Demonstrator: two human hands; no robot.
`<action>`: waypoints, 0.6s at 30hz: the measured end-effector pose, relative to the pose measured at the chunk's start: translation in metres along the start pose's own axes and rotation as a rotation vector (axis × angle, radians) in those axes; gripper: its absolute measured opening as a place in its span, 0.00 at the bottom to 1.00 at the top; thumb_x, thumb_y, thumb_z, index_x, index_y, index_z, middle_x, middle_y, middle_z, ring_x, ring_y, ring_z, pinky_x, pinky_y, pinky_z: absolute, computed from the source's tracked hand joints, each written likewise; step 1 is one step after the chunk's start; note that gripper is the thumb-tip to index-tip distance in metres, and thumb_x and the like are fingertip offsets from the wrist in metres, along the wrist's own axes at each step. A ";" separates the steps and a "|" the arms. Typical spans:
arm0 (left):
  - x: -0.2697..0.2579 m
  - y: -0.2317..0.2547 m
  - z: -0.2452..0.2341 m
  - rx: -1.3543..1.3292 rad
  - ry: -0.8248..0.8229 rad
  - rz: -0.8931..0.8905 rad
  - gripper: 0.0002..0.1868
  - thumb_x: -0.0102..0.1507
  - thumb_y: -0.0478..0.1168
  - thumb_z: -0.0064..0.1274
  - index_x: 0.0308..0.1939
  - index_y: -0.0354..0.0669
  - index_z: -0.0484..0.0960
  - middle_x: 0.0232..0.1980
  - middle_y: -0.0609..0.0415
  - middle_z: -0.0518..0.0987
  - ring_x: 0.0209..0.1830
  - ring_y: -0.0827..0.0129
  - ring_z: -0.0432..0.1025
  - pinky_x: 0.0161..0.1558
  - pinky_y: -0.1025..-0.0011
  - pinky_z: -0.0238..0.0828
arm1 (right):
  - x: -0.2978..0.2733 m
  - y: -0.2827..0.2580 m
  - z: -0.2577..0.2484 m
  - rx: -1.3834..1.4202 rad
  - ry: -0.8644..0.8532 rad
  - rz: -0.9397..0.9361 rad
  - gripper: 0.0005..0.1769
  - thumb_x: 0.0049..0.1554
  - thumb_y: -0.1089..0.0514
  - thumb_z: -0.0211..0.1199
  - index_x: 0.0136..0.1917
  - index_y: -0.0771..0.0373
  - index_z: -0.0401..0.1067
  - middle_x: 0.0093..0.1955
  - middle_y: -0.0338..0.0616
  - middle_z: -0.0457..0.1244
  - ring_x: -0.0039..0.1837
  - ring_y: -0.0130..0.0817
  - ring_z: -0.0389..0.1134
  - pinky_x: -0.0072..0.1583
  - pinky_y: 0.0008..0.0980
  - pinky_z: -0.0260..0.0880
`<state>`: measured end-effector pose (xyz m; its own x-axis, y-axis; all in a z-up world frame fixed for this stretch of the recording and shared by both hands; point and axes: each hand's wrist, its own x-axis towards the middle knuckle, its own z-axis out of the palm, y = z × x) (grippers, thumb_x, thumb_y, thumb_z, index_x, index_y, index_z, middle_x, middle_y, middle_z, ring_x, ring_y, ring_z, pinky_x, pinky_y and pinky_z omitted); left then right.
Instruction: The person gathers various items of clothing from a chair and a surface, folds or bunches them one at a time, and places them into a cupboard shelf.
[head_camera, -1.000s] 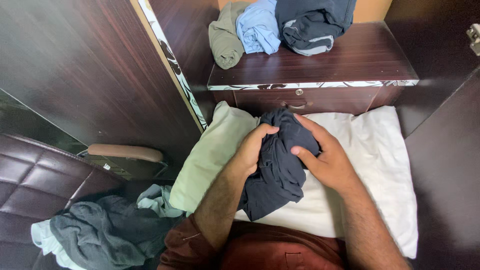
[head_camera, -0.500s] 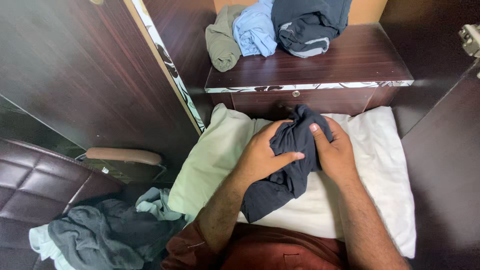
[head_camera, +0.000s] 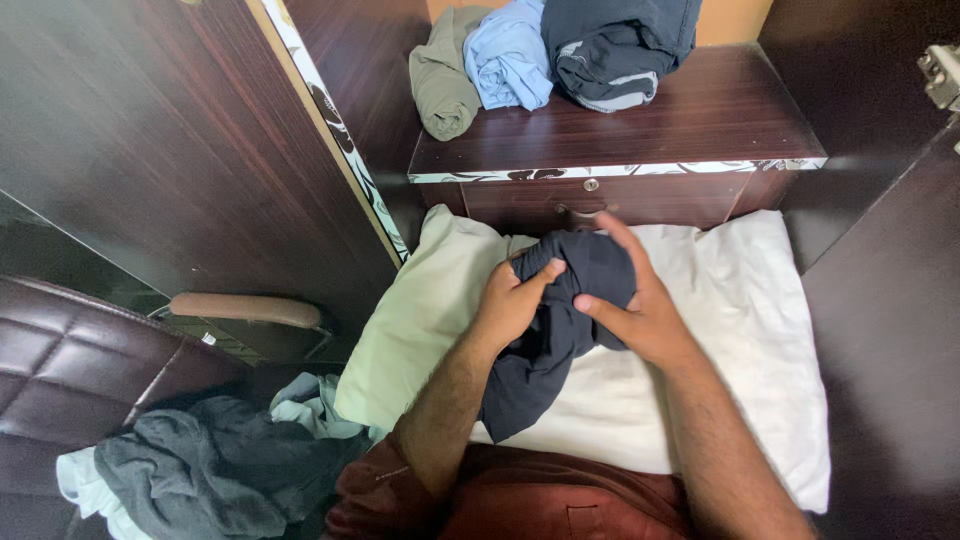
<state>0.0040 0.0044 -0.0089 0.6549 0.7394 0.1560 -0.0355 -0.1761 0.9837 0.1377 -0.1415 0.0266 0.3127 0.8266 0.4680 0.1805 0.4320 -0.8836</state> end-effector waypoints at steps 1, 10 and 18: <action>0.003 -0.009 0.001 0.000 -0.001 0.000 0.20 0.66 0.50 0.60 0.48 0.35 0.85 0.39 0.57 0.83 0.38 0.73 0.75 0.43 0.71 0.75 | 0.000 0.012 0.002 -0.011 0.037 0.032 0.41 0.54 0.63 0.68 0.76 0.60 0.54 0.70 0.42 0.59 0.71 0.31 0.60 0.71 0.32 0.59; 0.002 -0.015 -0.004 -0.126 -0.170 0.093 0.37 0.65 0.54 0.60 0.72 0.41 0.66 0.68 0.49 0.74 0.68 0.66 0.68 0.68 0.69 0.65 | 0.005 0.088 -0.011 0.122 0.316 0.303 0.24 0.61 0.54 0.65 0.67 0.67 0.67 0.58 0.45 0.67 0.58 0.29 0.68 0.60 0.29 0.71; 0.001 0.014 -0.002 0.187 -0.211 0.033 0.39 0.55 0.52 0.69 0.65 0.42 0.72 0.57 0.48 0.81 0.58 0.65 0.77 0.59 0.68 0.75 | 0.010 0.084 -0.011 0.201 0.352 0.469 0.28 0.61 0.46 0.62 0.67 0.64 0.68 0.59 0.45 0.68 0.58 0.30 0.69 0.59 0.29 0.71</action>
<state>0.0026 0.0038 0.0048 0.7992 0.5828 0.1467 0.0674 -0.3296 0.9417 0.1662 -0.1010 -0.0425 0.6117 0.7908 -0.0242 -0.2187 0.1396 -0.9657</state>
